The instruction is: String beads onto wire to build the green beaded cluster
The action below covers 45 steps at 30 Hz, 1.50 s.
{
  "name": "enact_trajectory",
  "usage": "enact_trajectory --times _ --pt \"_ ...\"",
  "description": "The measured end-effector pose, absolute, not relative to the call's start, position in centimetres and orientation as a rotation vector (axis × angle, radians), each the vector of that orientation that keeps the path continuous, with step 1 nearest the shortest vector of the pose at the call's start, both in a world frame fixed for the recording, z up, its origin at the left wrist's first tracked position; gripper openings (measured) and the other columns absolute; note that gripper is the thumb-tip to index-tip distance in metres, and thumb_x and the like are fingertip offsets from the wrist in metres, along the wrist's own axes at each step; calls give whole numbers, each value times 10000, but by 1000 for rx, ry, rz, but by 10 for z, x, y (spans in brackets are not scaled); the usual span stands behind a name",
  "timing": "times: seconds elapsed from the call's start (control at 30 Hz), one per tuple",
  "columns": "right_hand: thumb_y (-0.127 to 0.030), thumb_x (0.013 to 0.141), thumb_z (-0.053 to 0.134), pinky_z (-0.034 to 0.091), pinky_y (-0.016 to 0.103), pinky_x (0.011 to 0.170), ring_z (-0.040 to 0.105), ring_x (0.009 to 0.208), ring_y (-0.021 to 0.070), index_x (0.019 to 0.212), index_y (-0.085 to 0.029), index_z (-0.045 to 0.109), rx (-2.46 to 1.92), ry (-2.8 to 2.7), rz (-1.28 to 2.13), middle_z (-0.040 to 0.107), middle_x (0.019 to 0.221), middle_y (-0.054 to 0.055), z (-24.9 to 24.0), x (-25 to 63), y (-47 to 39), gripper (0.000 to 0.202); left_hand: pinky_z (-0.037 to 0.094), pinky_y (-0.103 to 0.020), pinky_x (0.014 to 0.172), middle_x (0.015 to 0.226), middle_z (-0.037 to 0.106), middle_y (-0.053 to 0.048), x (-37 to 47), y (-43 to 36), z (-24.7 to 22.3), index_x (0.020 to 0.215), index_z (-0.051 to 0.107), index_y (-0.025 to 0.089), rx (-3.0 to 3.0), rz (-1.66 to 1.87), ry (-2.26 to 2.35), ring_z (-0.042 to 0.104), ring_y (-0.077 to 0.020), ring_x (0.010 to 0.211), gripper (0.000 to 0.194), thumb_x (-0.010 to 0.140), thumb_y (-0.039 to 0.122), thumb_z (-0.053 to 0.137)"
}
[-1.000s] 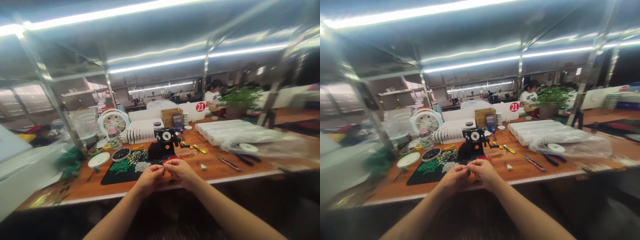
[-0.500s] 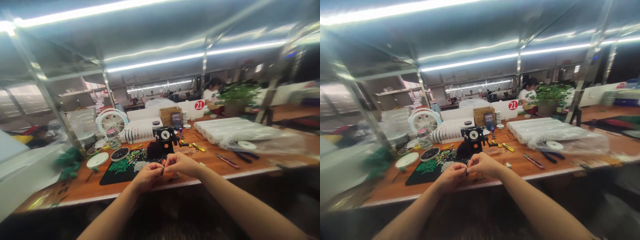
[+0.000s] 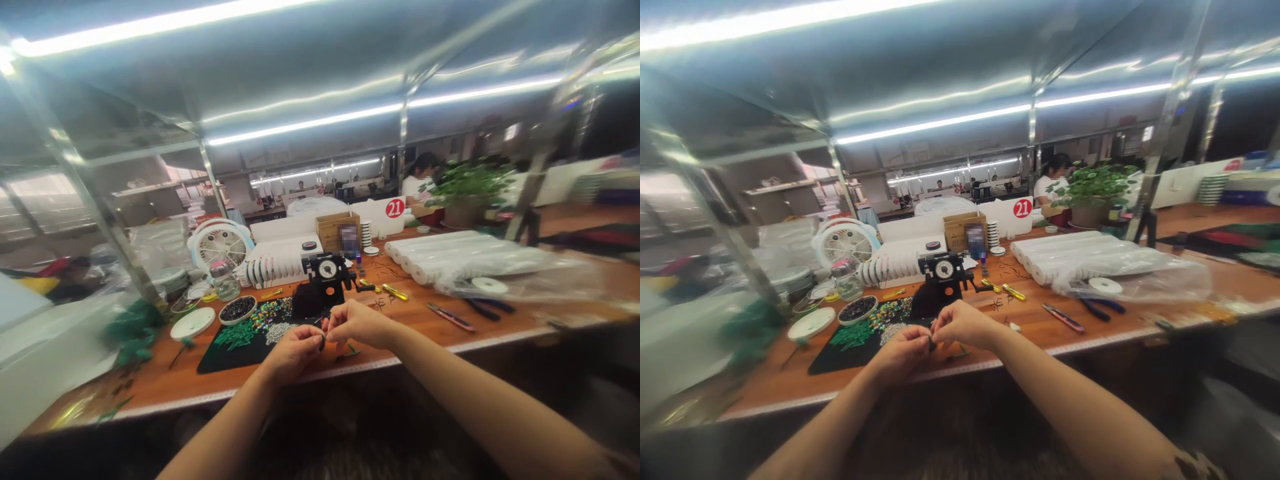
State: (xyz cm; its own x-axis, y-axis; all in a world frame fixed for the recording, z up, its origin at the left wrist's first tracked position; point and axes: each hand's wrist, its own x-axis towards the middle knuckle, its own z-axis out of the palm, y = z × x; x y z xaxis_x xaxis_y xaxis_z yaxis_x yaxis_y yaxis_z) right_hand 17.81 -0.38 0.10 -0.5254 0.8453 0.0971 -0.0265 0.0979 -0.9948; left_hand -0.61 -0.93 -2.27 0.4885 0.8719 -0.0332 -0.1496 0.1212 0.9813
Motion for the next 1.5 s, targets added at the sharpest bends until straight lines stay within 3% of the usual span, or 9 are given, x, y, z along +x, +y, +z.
enact_trajectory --times 0.57,0.7,0.9,1.1,1.3,1.5 --pt "-221 606 658 386 187 460 505 501 88 634 -141 625 -947 -1907 1368 565 562 -24 -8 183 7 91 141 -240 466 486 421 46 -4 -14 -15 678 624 129 1377 773 916 263 -76 453 288 592 370 757" --pt "-248 630 646 333 182 433 456 464 79 649 -148 629 -1050 -2076 1210 528 504 -40 -5 182 8 103 147 -237 459 487 428 46 -4 -16 -11 669 620 135 1383 728 937 274 -76 452 288 585 374 759" --pt "-167 677 562 322 177 438 479 480 86 654 -144 616 -1143 -2258 987 565 524 -18 3 179 -2 63 182 -235 461 502 436 43 -6 -15 -10 677 611 148 1367 689 930 302 -82 453 312 581 408 754" --pt "-119 682 566 382 176 519 544 601 102 794 -171 590 -967 -2137 842 605 693 -12 -4 175 -10 126 209 -240 475 518 436 41 -10 -11 -12 678 614 141 1413 662 939 325 -90 469 319 591 418 747" --pt "-148 721 566 390 203 566 546 631 121 685 -164 589 -994 -2073 802 604 656 -5 -12 170 -16 46 179 -244 473 516 459 39 -9 -11 -10 658 626 133 1512 649 1005 299 -86 465 298 595 403 738" --pt "-146 735 513 386 222 496 511 511 124 634 -171 514 -1169 -1731 953 528 529 -23 -27 159 -22 103 267 -252 536 560 540 9 -2 -18 -9 675 652 136 1612 751 1089 387 -123 528 246 631 377 669"
